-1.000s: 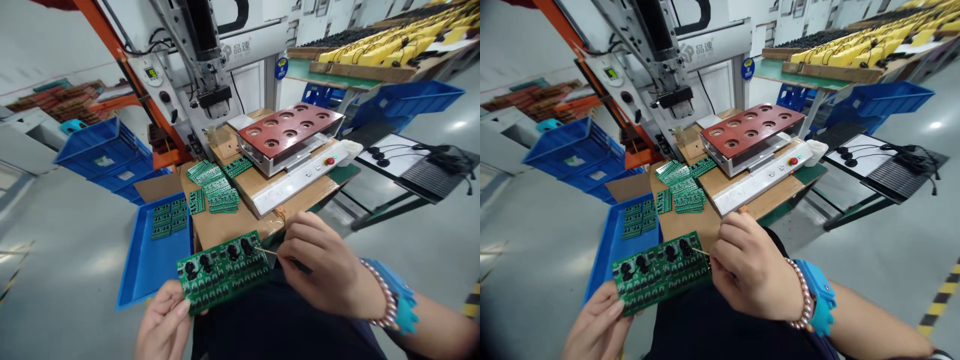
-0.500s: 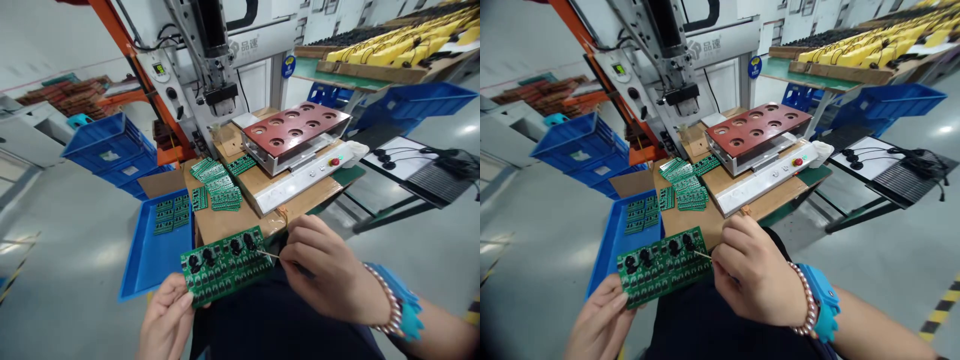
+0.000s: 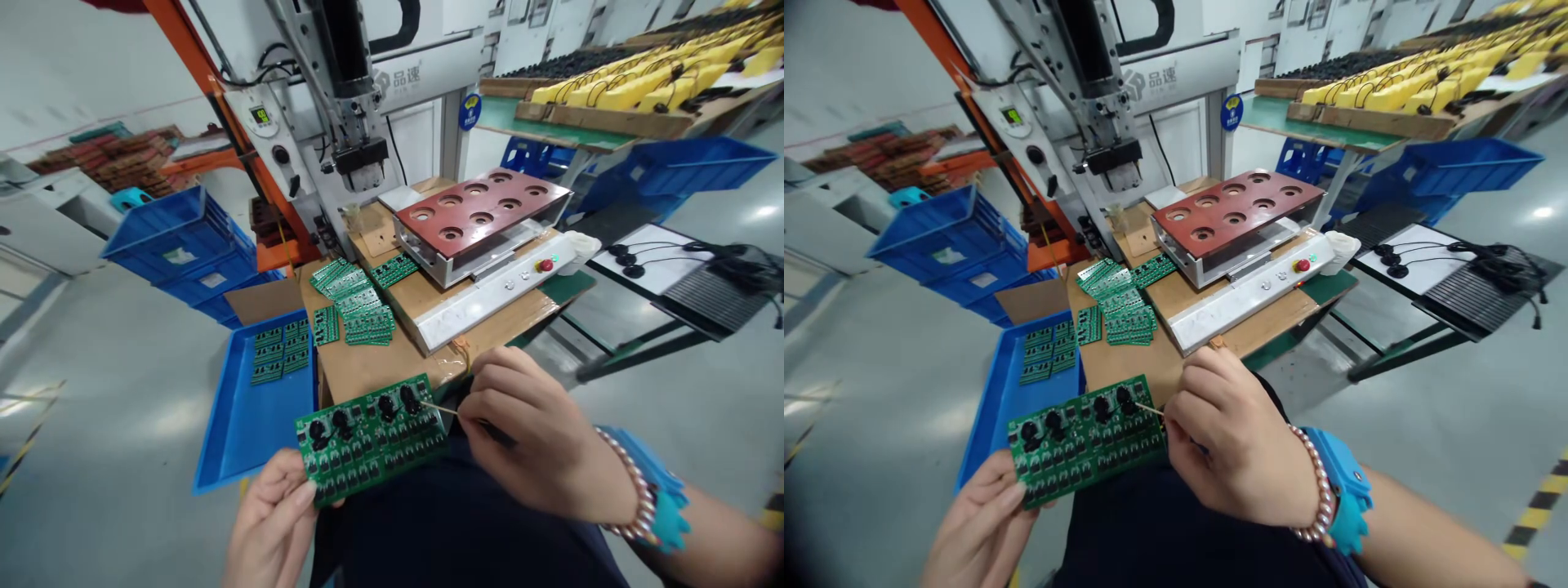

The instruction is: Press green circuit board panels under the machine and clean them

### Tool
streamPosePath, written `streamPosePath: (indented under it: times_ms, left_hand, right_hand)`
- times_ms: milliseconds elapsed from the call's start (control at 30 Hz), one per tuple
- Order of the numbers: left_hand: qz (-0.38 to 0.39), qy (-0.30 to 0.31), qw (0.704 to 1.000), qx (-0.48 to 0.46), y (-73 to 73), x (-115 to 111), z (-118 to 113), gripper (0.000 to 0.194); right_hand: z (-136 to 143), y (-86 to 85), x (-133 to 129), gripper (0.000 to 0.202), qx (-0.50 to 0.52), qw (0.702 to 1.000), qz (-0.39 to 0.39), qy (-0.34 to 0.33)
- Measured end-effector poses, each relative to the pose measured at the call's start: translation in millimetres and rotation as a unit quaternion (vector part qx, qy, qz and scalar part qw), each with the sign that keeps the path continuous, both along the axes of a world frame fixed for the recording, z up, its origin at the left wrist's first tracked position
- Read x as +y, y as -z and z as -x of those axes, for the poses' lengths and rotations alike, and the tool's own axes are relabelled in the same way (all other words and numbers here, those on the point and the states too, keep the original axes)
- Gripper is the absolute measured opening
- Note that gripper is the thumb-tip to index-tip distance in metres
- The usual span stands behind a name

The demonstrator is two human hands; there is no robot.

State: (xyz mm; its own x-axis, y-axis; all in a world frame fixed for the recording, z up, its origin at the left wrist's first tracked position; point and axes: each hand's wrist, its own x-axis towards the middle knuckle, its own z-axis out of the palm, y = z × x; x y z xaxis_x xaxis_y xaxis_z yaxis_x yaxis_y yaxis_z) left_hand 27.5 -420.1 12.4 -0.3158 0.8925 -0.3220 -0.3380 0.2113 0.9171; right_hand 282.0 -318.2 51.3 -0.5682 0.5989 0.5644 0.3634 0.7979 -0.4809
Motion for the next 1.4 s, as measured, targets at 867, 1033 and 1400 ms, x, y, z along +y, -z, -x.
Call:
streamPosePath:
  times_ms: [867, 1033, 1400]
  left_hand:
    - [0.005, -0.021, 1.0, -0.003, -2.5, 3.2, -6.6, 0.014]
    - [-0.002, -0.015, 1.0, -0.009, -6.1, 4.3, -11.9, 0.016]
    - [-0.005, -0.006, 1.0, -0.013, -2.2, 4.6, -7.7, 0.013]
  right_hand:
    - [4.6, -5.2, -1.0, 0.014, 0.012, 1.0, -0.003, -0.024]
    - [6.5, -2.5, -0.3, 0.013, 0.003, 0.999, -0.002, -0.037]
    - [10.6, -2.7, 1.2, 0.014, -0.005, 0.999, -0.007, -0.033]
